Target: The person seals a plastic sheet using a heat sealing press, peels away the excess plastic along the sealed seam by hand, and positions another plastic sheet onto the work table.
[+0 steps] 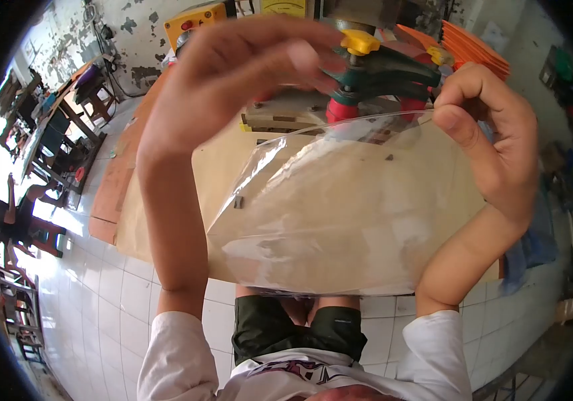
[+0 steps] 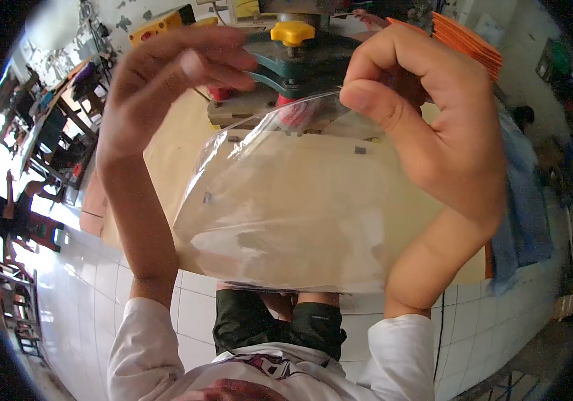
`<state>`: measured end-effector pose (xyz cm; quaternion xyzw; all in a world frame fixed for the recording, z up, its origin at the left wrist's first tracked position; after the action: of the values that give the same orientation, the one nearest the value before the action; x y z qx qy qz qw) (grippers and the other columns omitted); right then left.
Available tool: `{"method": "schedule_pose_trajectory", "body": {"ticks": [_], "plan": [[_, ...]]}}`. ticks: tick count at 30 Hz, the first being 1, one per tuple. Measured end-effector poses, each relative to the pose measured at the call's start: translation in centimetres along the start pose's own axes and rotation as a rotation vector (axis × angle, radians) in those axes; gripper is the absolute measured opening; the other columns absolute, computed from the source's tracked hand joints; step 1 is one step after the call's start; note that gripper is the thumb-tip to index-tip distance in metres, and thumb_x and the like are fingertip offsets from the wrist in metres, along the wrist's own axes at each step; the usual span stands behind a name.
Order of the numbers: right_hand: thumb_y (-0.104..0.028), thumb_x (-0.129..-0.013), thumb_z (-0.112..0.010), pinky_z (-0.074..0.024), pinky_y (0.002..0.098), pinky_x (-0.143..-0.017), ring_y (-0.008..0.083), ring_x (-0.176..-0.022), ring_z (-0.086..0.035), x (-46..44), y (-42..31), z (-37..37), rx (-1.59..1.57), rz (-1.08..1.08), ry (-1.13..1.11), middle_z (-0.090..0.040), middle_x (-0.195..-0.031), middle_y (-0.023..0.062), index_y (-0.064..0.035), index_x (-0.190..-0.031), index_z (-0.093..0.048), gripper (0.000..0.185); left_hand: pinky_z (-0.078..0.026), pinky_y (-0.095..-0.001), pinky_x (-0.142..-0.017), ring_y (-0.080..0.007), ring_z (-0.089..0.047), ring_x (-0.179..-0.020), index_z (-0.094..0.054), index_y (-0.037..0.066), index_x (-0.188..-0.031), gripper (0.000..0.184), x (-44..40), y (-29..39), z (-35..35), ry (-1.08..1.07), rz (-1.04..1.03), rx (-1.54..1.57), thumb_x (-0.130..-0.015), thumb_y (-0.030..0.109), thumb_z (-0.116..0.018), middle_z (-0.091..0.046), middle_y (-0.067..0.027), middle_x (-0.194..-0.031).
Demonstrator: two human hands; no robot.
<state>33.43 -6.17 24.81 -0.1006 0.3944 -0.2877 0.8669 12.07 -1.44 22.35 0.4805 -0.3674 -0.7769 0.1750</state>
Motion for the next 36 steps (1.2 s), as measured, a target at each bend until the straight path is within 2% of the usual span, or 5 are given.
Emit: {"method": "schedule_pose_trajectory", "body": {"ticks": [8, 13, 15, 21, 36], "plan": [[-0.013, -0.092, -0.069, -0.0347, 0.0203, -0.065, 0.005, -0.071, -0.044, 0.6, 0.1, 1.1, -0.002, -0.05, 0.068, -0.054, -0.081, -0.0016, -0.002, -0.087, -0.058, 0.017, -0.053, -0.0255, -0.072, -0.0112, -0.067, -0.085, -0.066, -0.007, -0.108, 0.024, 0.6, -1.1, -5.0, -0.418, 0.256, -0.28, -0.097, 0.014, -0.067, -0.071, -0.0074, -0.091], [-0.012, -0.083, -0.076, -0.0366, 0.021, -0.065, 0.0067, -0.07, -0.047, 0.9, 1.2, 1.1, 0.2, -0.252, -0.111, -0.062, -0.08, -0.0002, -0.0024, -0.085, -0.064, 0.016, -0.051, -0.0268, -0.063, -0.0132, -0.067, -0.073, -0.068, -0.003, -0.097, 0.014, 0.6, -0.1, -5.8, -0.373, 0.127, -0.466, -0.095, 0.011, -0.068, -0.07, -0.0075, -0.082], [-0.01, -0.077, -0.079, -0.0421, 0.0246, -0.065, 0.0131, -0.067, -0.055, 0.3, -1.5, 0.4, 0.236, 0.195, -0.028, -0.068, -0.08, 0.005, -0.0011, -0.086, -0.067, 0.017, -0.052, -0.0281, -0.06, -0.0162, -0.066, -0.067, -0.069, 0.0, -0.094, 0.009, 0.8, 0.6, -6.7, -0.329, -0.022, -0.524, -0.092, 0.008, -0.068, -0.07, -0.0081, -0.08], [-0.007, -0.079, -0.075, -0.0496, 0.0349, -0.059, 0.0262, -0.06, -0.065, 0.5, -1.1, -2.1, 0.124, 0.063, -0.136, -0.067, -0.07, 0.0117, -0.0012, -0.086, -0.068, 0.011, -0.051, -0.0276, -0.057, -0.0152, -0.068, -0.066, -0.071, 0.001, -0.09, 0.008, 0.8, 1.9, -8.0, -0.337, -0.02, -0.651, -0.091, 0.008, -0.07, -0.07, -0.0079, -0.078], [-0.004, -0.085, -0.071, -0.0471, 0.0286, -0.057, 0.0162, -0.058, -0.06, 0.4, 0.4, -0.5, 0.137, -0.009, 0.019, -0.065, -0.069, 0.009, 0.0007, -0.089, -0.065, 0.008, -0.052, -0.0265, -0.059, -0.0141, -0.066, -0.062, -0.07, -0.003, -0.088, 0.007, 1.1, 3.1, -4.1, -0.185, -0.013, -0.625, -0.09, 0.003, -0.069, -0.068, -0.0087, -0.073]]}}
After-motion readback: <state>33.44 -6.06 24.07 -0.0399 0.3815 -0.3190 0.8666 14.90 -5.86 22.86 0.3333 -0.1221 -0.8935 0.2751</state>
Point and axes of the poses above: each hand's wrist, its own x-axis away from the middle knuckle, its own z-axis out of the back of the hand, y = z × x, the point moved 8 cm from there along -x, towards the middle knuckle
